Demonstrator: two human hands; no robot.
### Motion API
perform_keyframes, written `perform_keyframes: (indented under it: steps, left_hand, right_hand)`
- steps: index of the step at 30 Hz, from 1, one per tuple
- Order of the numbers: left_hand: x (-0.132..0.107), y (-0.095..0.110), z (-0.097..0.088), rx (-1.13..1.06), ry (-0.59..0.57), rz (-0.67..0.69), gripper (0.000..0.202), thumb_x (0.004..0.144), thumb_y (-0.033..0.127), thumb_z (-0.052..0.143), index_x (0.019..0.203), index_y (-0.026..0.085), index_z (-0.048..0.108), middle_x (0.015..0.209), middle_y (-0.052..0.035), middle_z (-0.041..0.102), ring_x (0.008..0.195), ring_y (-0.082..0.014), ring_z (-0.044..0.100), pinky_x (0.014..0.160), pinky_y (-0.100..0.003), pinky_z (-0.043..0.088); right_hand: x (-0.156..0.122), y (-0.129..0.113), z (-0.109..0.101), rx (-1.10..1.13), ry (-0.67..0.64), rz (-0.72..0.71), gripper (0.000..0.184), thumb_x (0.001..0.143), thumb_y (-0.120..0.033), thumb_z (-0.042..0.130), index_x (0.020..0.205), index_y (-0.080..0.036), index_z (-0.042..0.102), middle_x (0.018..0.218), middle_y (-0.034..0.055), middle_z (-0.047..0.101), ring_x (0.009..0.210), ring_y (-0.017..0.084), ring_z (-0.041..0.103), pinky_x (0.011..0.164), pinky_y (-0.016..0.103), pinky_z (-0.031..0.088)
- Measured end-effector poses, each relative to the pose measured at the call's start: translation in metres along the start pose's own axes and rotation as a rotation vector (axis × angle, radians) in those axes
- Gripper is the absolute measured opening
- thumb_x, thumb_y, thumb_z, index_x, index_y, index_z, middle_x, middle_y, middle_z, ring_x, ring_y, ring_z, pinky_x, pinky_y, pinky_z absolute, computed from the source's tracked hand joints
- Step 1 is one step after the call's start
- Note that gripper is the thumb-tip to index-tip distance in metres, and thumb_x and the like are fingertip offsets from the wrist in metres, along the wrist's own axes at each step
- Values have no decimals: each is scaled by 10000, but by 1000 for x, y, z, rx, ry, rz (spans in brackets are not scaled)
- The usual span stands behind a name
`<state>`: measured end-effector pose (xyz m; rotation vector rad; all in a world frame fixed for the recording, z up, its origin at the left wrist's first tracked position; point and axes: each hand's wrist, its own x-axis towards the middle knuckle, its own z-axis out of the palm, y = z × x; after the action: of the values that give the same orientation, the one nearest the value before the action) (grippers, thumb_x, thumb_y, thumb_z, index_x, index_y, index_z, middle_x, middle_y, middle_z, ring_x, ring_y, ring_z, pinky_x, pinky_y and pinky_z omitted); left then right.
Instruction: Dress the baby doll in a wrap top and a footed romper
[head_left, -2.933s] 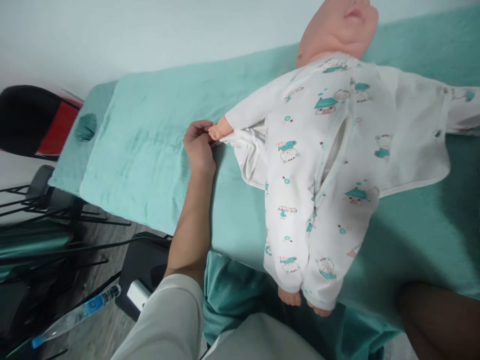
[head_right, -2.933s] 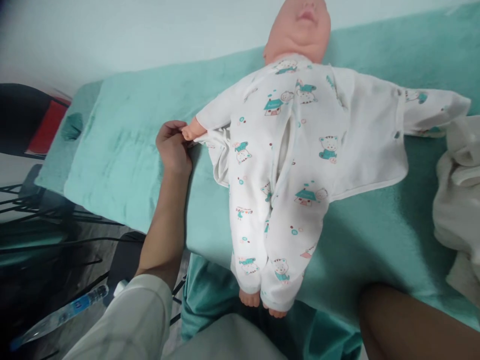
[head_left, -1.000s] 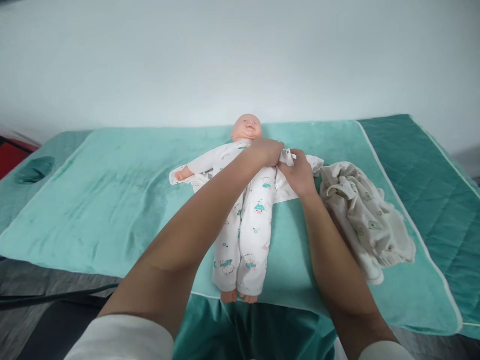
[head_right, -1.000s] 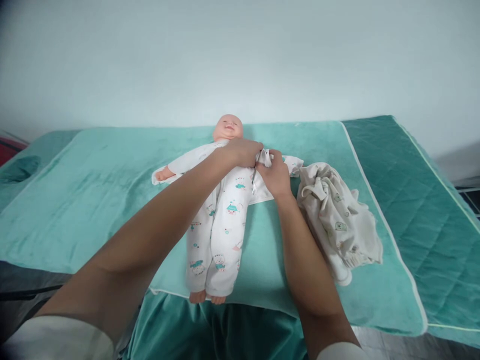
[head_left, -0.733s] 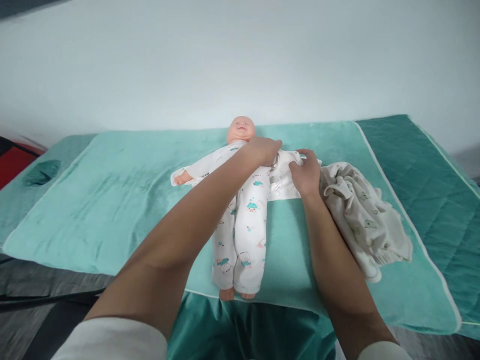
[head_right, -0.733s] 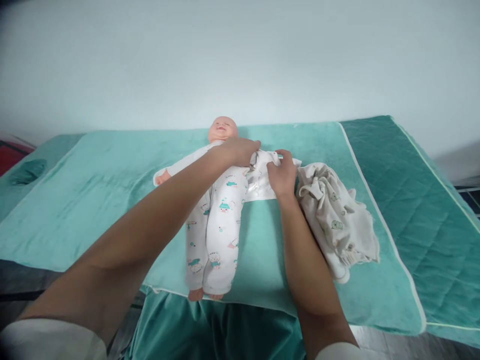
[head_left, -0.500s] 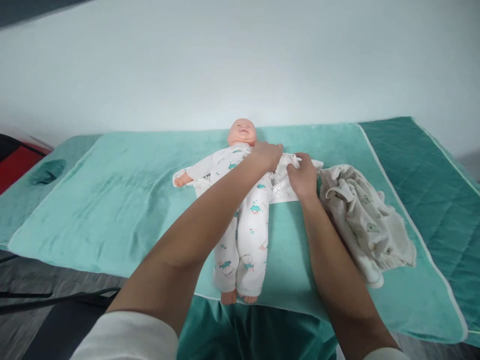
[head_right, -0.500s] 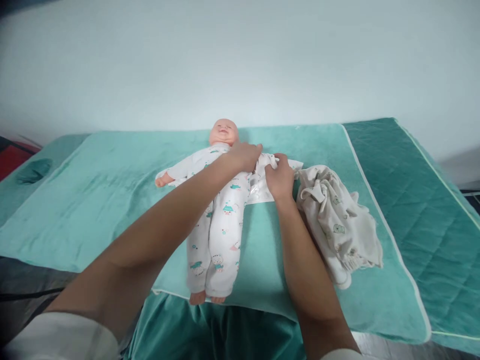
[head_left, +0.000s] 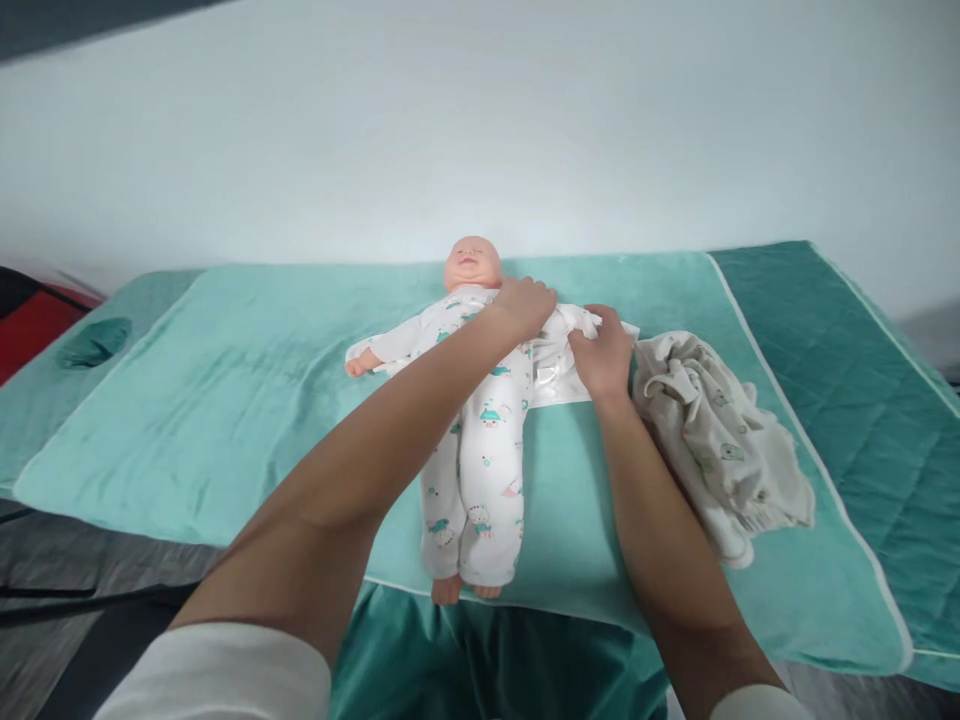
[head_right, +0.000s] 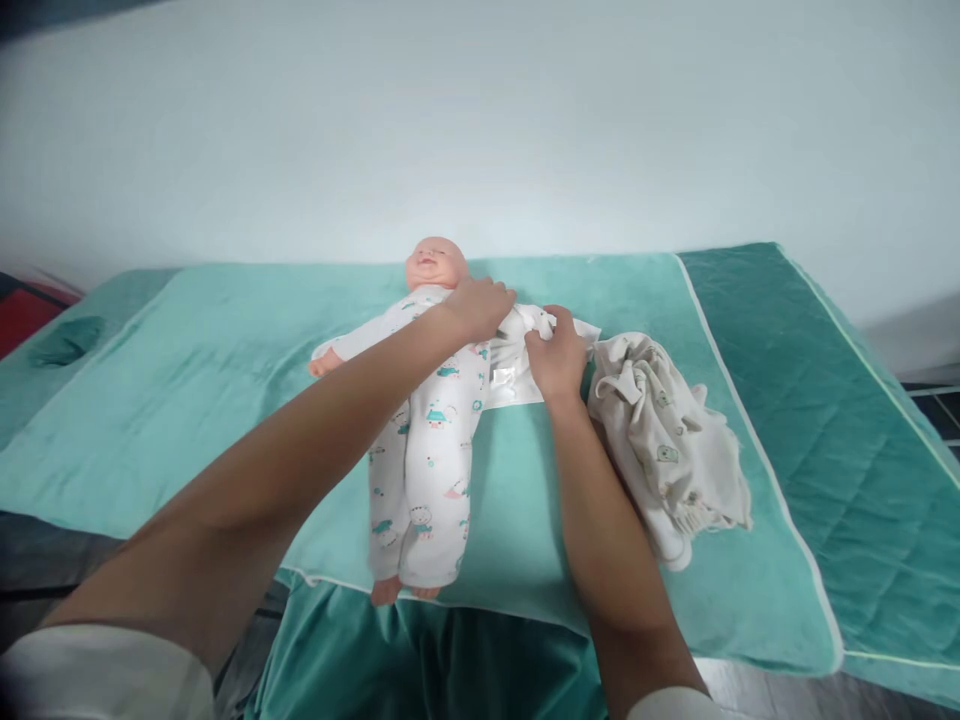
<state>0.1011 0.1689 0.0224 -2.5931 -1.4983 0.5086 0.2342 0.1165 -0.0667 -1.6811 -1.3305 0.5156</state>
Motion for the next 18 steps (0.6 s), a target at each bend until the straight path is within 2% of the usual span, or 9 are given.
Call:
perform_keyframes:
  steps: [6,11,14,18]
  left_hand:
    - [-28,-33,-19,8,-15,-47,513,814,14,599,1318,110,580,1309,-200,605,1252,-339,549,960,-424,489]
    - [-48,-58,-19,-65,-5,-84,496,793,20,594,1271,154,582,1259,-179,593,1200,-331,547,914,-401,478]
    - [-52,-63,-13,-64,-4,-85,466,798,23,572,1246,152,578,1245,-179,588,1162,-320,556,882,-392,475]
    - [-48,-56,-6,-69,-19,-50,454,797,47,589,1236,162,577,1242,-169,593,1137,-306,567,868,-381,477]
  right_hand:
    - [8,8,-3,112,94,47,428,711,-317,560,1103,-170,649,1019,97,711,869,241,635,911,425,519]
    - [18,18,-5,121,102,141,409,666,-330,599,1044,-178,634,916,58,672,796,224,583,895,453,523]
    - [22,21,-5,130,88,159,389,648,-336,624,1009,-193,628,900,45,664,785,222,571,904,470,522]
    - [25,23,-4,149,92,148,365,660,-375,657,975,-194,636,932,54,676,845,235,595,943,486,511]
